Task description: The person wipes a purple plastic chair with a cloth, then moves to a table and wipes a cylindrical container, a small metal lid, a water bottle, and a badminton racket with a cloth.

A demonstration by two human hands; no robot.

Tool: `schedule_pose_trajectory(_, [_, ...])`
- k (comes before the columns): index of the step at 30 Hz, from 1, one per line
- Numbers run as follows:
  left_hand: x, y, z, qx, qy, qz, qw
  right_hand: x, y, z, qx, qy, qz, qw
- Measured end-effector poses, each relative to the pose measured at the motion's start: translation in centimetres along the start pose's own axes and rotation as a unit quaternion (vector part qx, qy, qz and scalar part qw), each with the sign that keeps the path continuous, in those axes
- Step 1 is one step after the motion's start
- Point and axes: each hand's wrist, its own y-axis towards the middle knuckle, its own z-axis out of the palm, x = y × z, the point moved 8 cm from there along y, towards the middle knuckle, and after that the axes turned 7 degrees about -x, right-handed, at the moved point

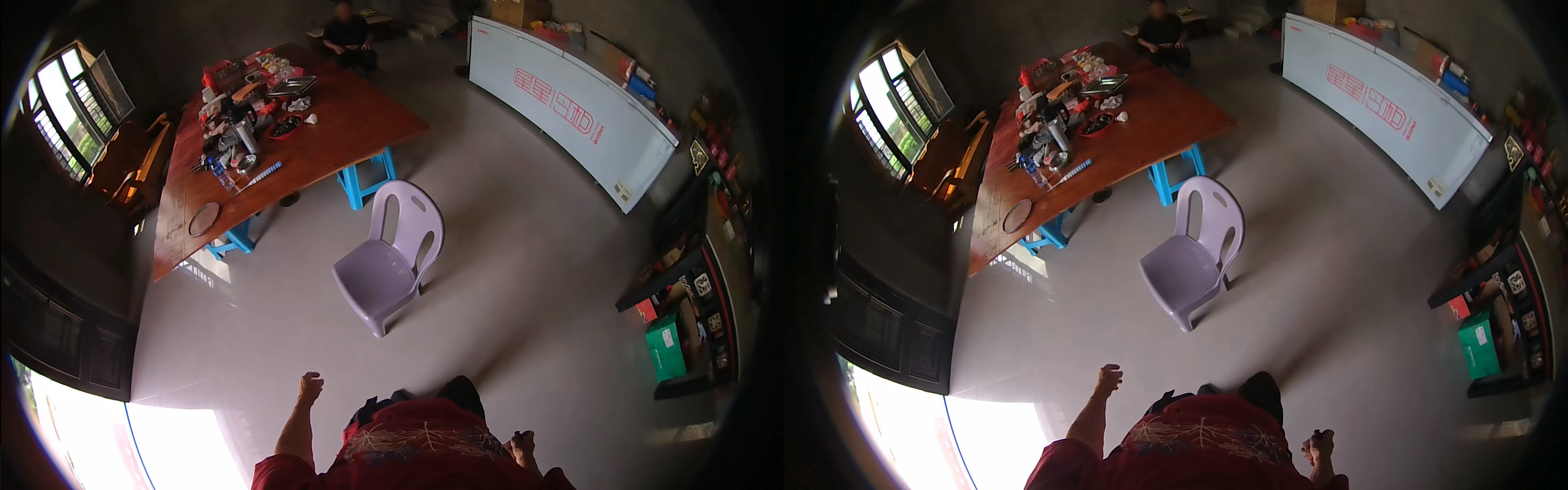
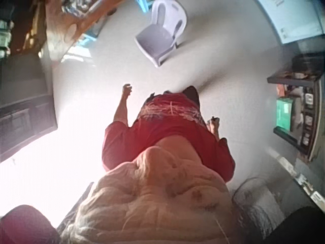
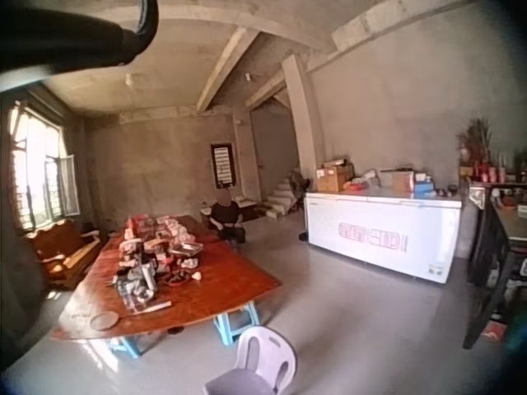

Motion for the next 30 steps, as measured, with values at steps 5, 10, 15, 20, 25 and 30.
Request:
schedule_pose_trajectory(5, [-19.7,6.1,12.4,0.151,-0.173,-0.071,0.971,0.3,10.5,-2.0,-0.147,-0.289,-0.167,0.931])
schedule_pose_trajectory(10, [-27.3,8.6,16.7,0.21,-0.226,-0.151,0.939,19.0,18.2,5.9,-0.044,-0.174,-0.096,0.979])
schedule_pose_trajectory(15, [-35.5,13.7,21.5,0.18,-0.213,-0.156,0.948,41.2,29.1,19.6,0.159,0.0,-0.2,0.967])
schedule_pose_trajectory(20, [-45.1,21.7,25.6,0.074,-0.139,0.043,0.987,61.6,23.3,37.8,0.23,-0.07,-0.321,0.916])
schedule_pose_trajectory(25, [-54.9,27.0,31.2,0.002,-0.061,0.123,0.991,66.0,20.0,49.8,0.177,-0.202,-0.596,0.757])
schedule_pose_trajectory(30, [-54.6,26.7,32.5,-0.023,-0.072,0.075,0.994,65.0,17.0,50.5,0.111,-0.24,-0.682,0.682])
